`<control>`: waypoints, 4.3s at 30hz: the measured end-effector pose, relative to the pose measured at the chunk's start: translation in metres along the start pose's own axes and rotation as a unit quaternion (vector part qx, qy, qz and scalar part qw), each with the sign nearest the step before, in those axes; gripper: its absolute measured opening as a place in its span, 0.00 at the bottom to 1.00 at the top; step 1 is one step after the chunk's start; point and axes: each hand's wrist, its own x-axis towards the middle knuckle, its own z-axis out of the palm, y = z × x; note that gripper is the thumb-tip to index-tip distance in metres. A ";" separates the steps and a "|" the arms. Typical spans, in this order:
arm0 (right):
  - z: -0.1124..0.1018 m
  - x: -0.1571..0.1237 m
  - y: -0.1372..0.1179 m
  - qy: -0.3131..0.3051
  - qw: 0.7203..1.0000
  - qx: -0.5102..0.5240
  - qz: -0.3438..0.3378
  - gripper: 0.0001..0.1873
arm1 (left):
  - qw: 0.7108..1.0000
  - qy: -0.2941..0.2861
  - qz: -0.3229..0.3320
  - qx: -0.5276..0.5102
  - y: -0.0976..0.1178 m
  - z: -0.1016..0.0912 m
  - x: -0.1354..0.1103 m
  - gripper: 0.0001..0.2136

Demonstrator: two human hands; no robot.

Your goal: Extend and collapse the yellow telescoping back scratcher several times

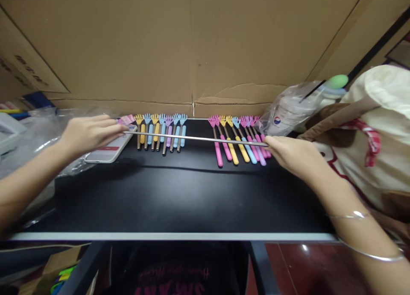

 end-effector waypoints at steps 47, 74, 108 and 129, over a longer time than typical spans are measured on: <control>0.013 0.007 0.020 0.062 0.994 -0.093 0.000 0.16 | 0.996 -0.047 -0.029 0.072 0.000 -0.024 0.000 0.14; 0.023 -0.021 0.036 0.232 0.971 -0.048 -0.007 0.21 | 0.997 0.064 -0.050 0.009 -0.012 -0.010 -0.046 0.06; -0.035 0.037 -0.085 0.199 0.978 -0.047 -0.048 0.25 | 0.995 0.015 -0.008 -0.097 0.079 -0.041 0.062 0.15; 0.019 -0.031 0.065 0.042 0.987 -0.086 0.131 0.14 | 0.991 -0.074 -0.105 0.035 -0.035 -0.007 -0.055 0.13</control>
